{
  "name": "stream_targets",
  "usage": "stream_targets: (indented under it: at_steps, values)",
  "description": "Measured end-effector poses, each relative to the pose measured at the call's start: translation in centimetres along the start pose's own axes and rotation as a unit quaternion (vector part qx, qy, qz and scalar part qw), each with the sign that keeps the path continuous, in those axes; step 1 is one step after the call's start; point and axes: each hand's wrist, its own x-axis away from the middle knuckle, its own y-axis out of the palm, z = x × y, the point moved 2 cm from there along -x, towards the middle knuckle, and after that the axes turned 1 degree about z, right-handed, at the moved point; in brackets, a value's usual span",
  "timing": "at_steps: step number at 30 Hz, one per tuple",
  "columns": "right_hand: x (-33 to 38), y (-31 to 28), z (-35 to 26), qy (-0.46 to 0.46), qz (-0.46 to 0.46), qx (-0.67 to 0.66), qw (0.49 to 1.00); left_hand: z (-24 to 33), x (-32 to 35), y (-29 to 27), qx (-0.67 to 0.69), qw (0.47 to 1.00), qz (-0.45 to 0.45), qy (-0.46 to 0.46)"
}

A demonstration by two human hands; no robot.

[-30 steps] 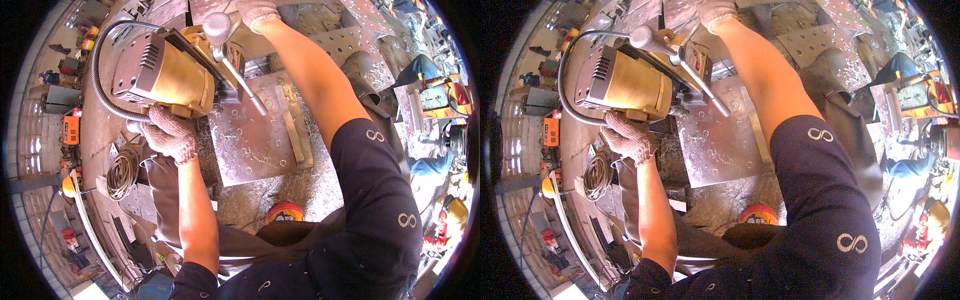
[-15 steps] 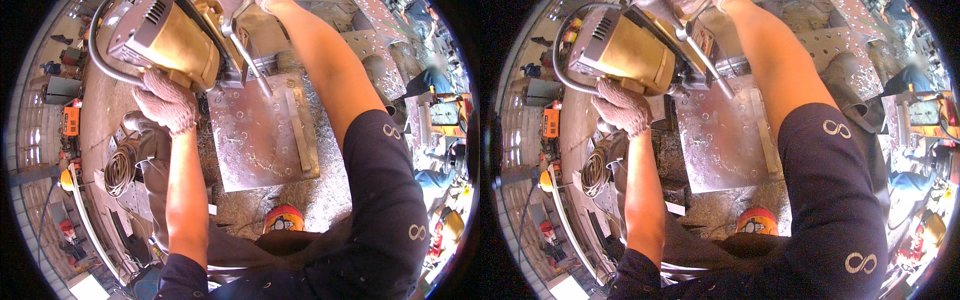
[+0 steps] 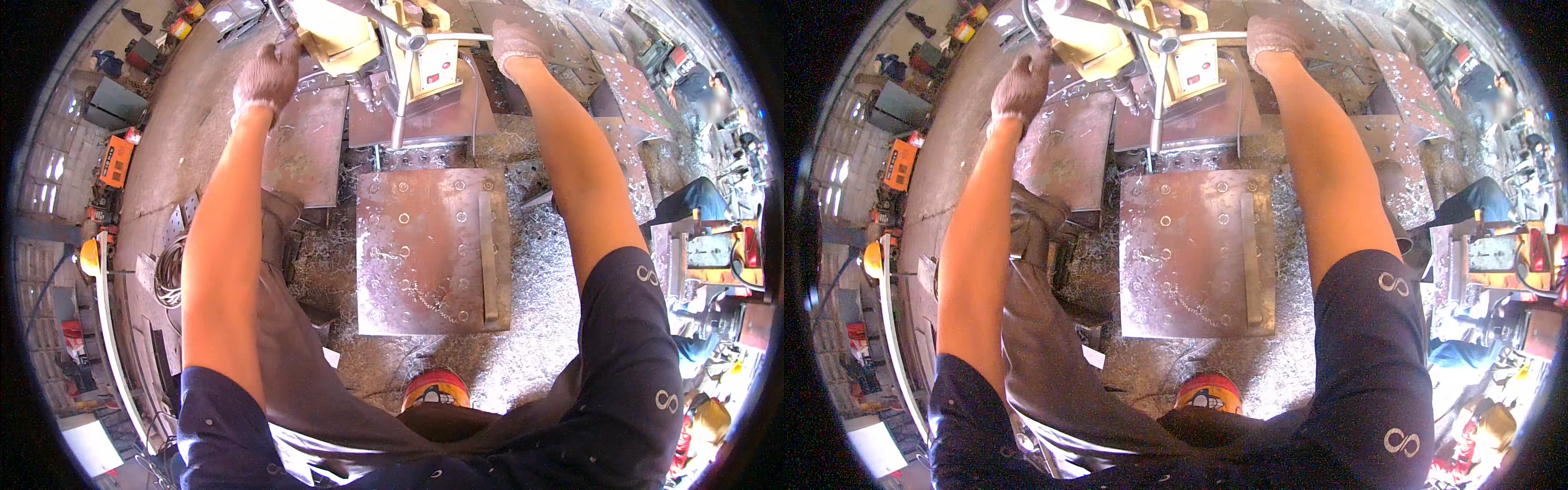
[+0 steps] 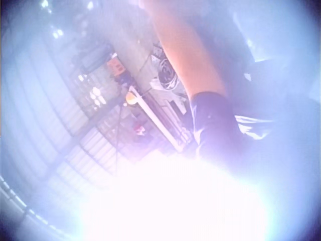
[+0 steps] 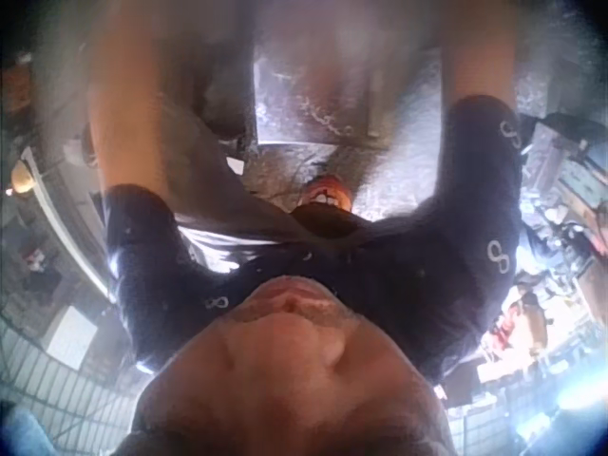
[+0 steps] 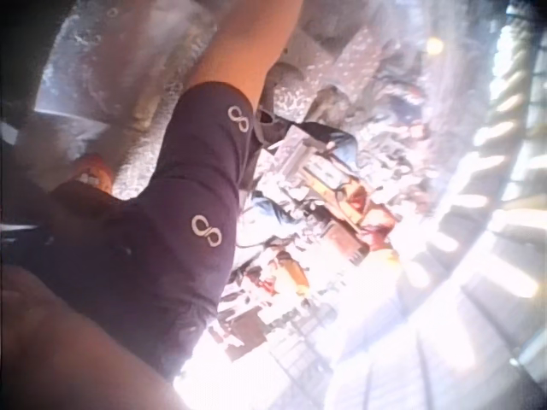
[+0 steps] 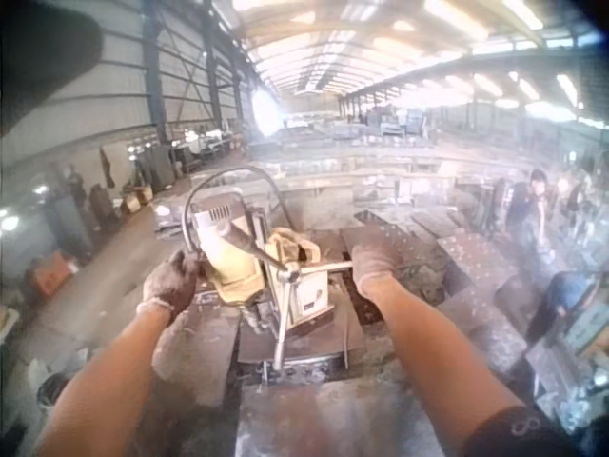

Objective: The person sits on the floor and uses a portable drill press to drill holes into a rectangular metal sheet. They reposition the sheet multiple times, apply a white substance from a bottle, and continue drilling additional holes.

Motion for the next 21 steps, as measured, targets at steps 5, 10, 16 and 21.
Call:
stream_targets:
  at_steps: [5,10,16,21]
  values:
    - [-0.9,-3.7,2.6,-0.070,0.236,0.089,0.965,2.5,15.0,-0.3,0.153,0.972,-0.156,0.091]
    - [-4.4,-8.5,1.0,-0.083,0.223,0.161,0.958,5.8,30.9,-7.8,0.145,0.891,-0.429,0.013]
    - [-3.4,-12.8,-2.8,-0.194,0.290,0.231,0.908,4.9,38.9,-1.9,0.153,0.846,-0.507,0.064]
    - [0.4,-15.5,-8.5,-0.187,0.309,0.243,0.900,3.4,39.0,-2.1,0.119,0.874,-0.463,0.090]
